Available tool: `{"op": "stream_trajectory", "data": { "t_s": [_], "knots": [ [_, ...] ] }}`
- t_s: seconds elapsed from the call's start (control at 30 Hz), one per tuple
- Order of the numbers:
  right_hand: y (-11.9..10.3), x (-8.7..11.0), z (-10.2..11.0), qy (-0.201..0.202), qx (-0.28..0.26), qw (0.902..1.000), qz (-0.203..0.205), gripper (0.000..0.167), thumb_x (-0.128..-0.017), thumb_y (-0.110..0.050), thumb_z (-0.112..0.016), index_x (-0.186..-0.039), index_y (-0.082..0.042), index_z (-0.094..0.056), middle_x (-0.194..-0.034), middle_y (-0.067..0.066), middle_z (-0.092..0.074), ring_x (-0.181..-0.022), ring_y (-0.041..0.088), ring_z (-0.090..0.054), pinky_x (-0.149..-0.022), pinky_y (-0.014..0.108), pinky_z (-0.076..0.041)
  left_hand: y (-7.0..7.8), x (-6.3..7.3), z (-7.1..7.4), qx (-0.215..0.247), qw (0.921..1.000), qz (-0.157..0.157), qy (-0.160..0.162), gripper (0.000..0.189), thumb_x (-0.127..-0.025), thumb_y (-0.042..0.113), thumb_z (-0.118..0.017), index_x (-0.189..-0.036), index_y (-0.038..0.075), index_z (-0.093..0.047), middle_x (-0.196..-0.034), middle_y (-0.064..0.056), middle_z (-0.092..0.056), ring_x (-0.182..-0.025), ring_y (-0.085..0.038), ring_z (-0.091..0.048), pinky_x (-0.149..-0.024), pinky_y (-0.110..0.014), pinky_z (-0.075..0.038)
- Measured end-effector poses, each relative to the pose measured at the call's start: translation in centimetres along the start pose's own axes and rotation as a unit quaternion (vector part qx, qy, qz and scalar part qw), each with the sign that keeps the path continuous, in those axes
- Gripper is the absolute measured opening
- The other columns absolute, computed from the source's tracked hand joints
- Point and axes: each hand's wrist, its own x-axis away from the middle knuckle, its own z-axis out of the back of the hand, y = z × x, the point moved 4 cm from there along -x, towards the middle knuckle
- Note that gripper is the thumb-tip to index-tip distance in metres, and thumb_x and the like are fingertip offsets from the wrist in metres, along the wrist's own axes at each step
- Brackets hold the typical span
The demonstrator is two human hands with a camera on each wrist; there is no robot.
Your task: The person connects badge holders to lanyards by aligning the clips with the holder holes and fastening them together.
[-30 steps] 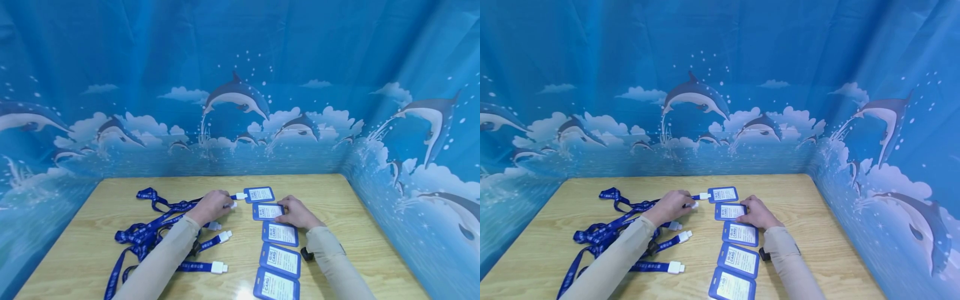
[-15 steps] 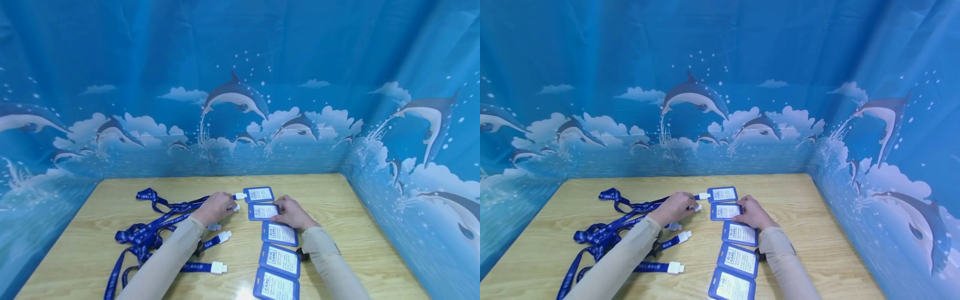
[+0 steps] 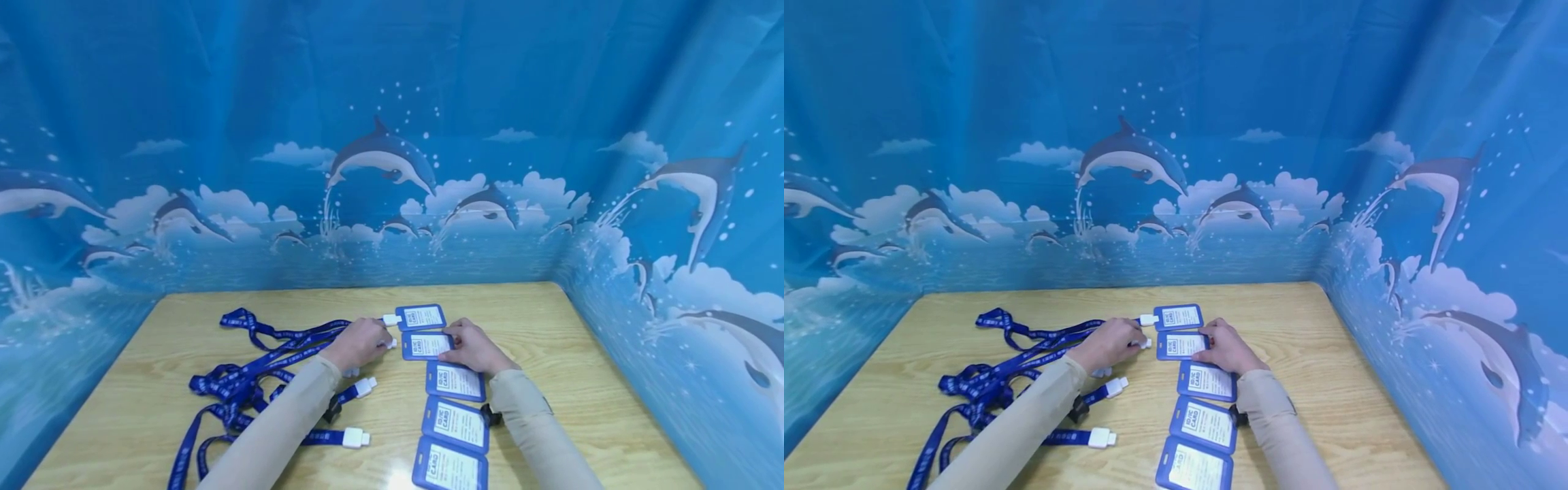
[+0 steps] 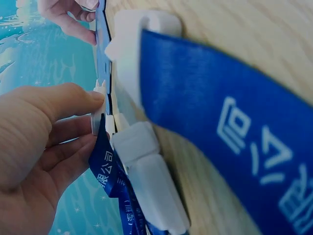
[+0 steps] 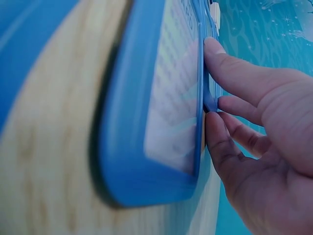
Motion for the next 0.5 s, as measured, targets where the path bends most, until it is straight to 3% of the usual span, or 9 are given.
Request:
{"op": "stream_trajectory", "data": {
  "t_s": [0.3, 0.5],
  "knots": [
    [-0.5, 0.0, 0.0, 0.002, 0.008, 0.9999, 0.006, 0.065, -0.083, -0.021, -0.084, -0.138, 0.003, -0.058, -0.117, 0.01, -0.055, -0.093, 0.018, -0.052, -0.082, 0.034, -0.052, 0.1, -0.5, -0.7, -0.006, 0.9997, 0.013, -0.018, 0.011, -0.089, 0.014, -0.077, -0.099, 0.013, -0.08, -0.097, -0.002, -0.076, -0.087, -0.014, -0.071, -0.08, -0.025, -0.06],
    [-0.8, 0.0, -0.3, 0.0, 0.005, 1.0, -0.004, 0.066, -0.083, -0.022, -0.084, -0.138, 0.002, -0.058, -0.113, 0.01, -0.053, -0.09, 0.018, -0.052, -0.079, 0.033, -0.051, 0.2, -0.7, -1.1, -0.017, 0.9996, 0.006, -0.023, 0.012, -0.09, 0.012, -0.076, -0.1, 0.014, -0.08, -0.1, -0.002, -0.077, -0.091, -0.015, -0.072, -0.083, -0.025, -0.06]
  ]
}}
